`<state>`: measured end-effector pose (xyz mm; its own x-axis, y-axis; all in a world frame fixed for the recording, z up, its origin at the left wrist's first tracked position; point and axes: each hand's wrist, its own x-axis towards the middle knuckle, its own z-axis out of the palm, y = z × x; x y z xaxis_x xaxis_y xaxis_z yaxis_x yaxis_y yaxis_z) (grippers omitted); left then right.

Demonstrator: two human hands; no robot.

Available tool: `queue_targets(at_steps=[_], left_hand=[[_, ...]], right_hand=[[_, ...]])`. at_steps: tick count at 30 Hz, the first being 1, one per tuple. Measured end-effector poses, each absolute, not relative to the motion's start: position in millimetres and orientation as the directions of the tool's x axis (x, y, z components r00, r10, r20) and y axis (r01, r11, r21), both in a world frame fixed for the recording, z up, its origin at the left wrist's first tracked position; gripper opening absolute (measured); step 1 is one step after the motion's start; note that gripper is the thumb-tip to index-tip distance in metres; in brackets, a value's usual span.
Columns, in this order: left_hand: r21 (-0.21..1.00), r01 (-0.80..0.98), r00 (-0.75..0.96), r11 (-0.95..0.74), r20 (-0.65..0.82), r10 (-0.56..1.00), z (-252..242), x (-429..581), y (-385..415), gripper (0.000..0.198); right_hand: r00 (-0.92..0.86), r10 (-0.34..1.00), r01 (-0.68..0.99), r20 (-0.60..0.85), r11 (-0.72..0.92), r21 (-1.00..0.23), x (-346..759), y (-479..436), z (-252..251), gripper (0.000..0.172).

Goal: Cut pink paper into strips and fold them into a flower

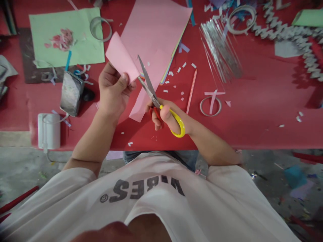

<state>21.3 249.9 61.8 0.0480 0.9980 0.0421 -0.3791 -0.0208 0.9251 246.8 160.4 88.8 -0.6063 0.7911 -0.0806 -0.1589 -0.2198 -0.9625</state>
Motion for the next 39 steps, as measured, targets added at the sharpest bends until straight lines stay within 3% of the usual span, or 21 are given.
queue_targets(at_steps=[5,10,16,23,28,33,35,39], left_hand=[[0.946,-0.324,0.115,0.006,0.033,0.993,46.7,22.0,254.4,0.041],[0.948,-0.318,0.116,0.020,0.018,0.993,37.9,31.3,247.3,0.041],[0.951,-0.309,0.105,-0.023,0.058,0.993,31.9,36.3,241.7,0.045],[0.953,-0.290,0.082,-0.086,0.114,0.990,26.7,35.7,246.3,0.050],[0.957,-0.267,0.066,-0.118,0.140,0.988,26.6,35.9,248.1,0.044],[0.930,-0.322,0.066,-0.175,0.207,0.976,32.3,33.9,247.7,0.042],[0.933,-0.320,0.072,-0.163,0.196,0.978,31.3,31.6,249.1,0.046],[0.964,-0.246,0.136,-0.105,0.141,0.981,27.4,28.9,250.0,0.053]], right_hand=[[-0.485,0.871,-0.117,-0.081,-0.156,-0.981,242.2,158.3,91.2,0.076],[-0.416,0.907,-0.139,-0.064,-0.133,-0.981,234.8,155.5,89.7,0.076],[-0.424,0.905,-0.156,-0.030,-0.106,-0.982,237.9,154.4,90.8,0.074],[-0.394,0.914,-0.093,-0.100,-0.148,-0.985,236.3,151.3,92.7,0.069],[-0.386,0.916,-0.079,-0.109,-0.150,-0.985,231.6,151.0,91.7,0.072],[-0.432,0.896,-0.120,-0.097,-0.164,-0.979,233.8,151.5,89.1,0.063],[-0.471,0.874,-0.136,-0.123,-0.209,-0.968,235.9,152.3,88.7,0.067],[-0.550,0.825,-0.198,-0.129,-0.279,-0.940,238.4,154.4,88.2,0.089]])
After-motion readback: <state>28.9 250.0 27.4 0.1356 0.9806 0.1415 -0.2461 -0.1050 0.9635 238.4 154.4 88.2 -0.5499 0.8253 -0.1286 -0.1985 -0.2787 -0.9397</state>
